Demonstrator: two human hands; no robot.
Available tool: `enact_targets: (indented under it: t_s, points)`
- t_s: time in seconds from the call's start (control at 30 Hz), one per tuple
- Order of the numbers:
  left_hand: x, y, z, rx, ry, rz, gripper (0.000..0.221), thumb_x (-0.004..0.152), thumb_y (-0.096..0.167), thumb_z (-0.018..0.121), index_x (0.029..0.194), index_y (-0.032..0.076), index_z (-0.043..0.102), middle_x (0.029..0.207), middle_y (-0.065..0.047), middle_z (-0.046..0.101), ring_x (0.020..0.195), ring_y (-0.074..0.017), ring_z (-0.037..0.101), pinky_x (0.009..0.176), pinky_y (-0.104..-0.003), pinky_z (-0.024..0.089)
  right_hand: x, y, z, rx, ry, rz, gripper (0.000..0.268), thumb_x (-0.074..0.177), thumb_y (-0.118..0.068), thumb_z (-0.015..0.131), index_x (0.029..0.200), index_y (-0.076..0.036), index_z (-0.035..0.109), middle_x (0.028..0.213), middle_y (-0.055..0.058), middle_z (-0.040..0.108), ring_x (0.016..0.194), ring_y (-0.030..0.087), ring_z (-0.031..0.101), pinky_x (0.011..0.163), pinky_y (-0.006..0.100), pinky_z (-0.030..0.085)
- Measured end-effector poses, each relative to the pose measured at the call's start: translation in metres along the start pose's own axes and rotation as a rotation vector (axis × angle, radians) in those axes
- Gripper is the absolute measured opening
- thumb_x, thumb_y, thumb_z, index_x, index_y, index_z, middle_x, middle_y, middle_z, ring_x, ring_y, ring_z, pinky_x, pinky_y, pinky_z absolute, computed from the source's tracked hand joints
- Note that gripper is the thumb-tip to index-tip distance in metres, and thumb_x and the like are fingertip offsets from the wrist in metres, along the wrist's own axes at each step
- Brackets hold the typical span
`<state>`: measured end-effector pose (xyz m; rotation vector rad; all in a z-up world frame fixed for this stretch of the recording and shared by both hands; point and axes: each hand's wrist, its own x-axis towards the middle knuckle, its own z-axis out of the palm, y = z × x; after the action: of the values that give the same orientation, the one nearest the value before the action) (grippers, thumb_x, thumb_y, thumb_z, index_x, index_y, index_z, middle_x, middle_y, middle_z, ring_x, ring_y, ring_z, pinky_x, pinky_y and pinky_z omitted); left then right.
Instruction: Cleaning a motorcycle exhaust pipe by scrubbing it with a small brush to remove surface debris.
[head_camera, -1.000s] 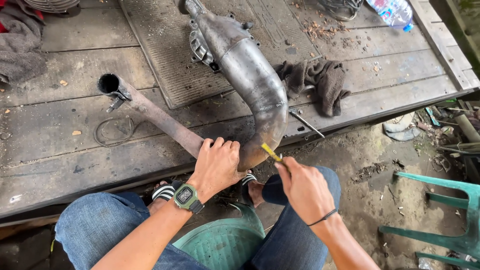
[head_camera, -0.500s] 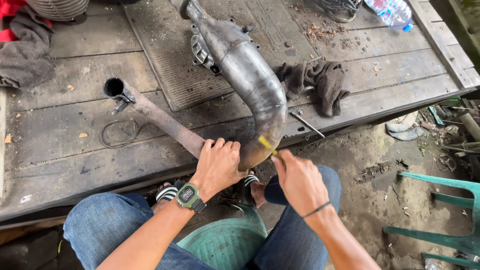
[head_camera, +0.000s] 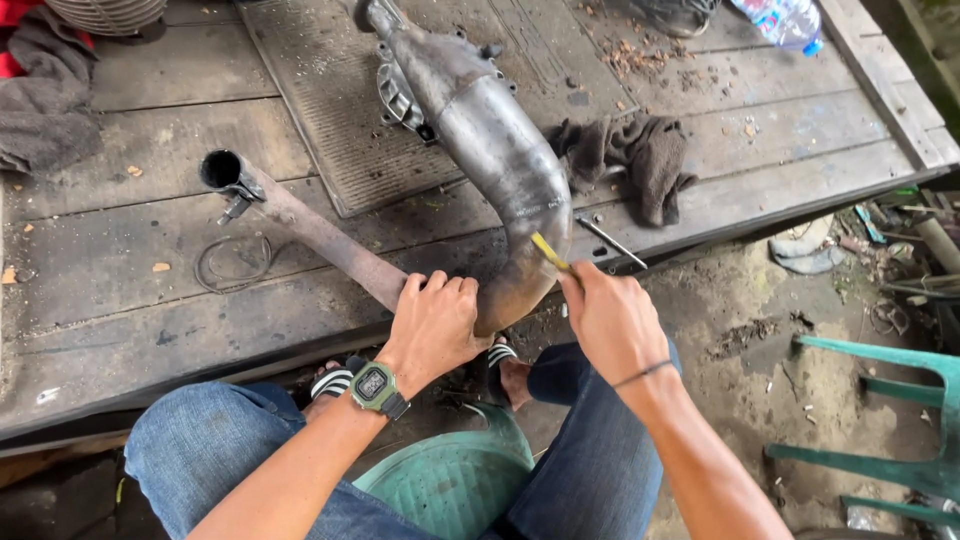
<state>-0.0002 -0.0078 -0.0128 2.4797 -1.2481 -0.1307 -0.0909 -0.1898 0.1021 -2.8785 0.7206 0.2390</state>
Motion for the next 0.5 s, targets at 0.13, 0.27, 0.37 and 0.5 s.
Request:
enact_targets:
  t_s: [0.13,0.27,0.37,0.5]
  points:
    - [-0.001,0.002,-0.004,0.002,-0.004,0.001,0.074,0.071,0.061,0.082,0.113,0.001,0.068,0.094,-0.014,0.073,0.101,-0.0331,0.068,0.097,-0.050,0.047,-0.021,-0.013,-0.002,-0.018,-0.095,0.013,0.034,0.101,-0.045,0.047,0.108,-0.019,0.069,0.082,0.018,0.075,0.086,0.044,0.074,0.076,0.058,0.060]
    - [-0.001,0.002,-0.006,0.005,-0.003,-0.013,0.074,0.071,0.060,0.082,0.112,0.001,0.068,0.094,-0.014,0.073,0.100,-0.0333,0.069,0.097,-0.050,0.047,-0.005,-0.004,-0.011,0.011,-0.083,0.028,0.036,0.103,-0.041,0.046,0.109,-0.015,0.070,0.083,0.020,0.076,0.087,0.045,0.074,0.077,0.058,0.060]
    - [-0.003,0.004,-0.007,0.004,-0.031,0.016,0.073,0.074,0.061,0.080,0.114,0.001,0.067,0.095,-0.014,0.073,0.101,-0.0328,0.068,0.097,-0.050,0.047,-0.018,-0.008,0.002,-0.007,-0.088,0.024,0.034,0.102,-0.041,0.046,0.109,-0.017,0.069,0.082,0.019,0.074,0.086,0.045,0.074,0.076,0.057,0.061]
    - [-0.001,0.001,-0.004,0.015,-0.035,0.007,0.072,0.076,0.059,0.078,0.116,0.001,0.066,0.097,-0.014,0.072,0.103,-0.0328,0.067,0.098,-0.050,0.046,-0.027,-0.013,-0.011,0.020,-0.141,0.034,0.034,0.102,-0.038,0.046,0.110,-0.015,0.070,0.087,0.022,0.076,0.087,0.046,0.075,0.077,0.058,0.061]
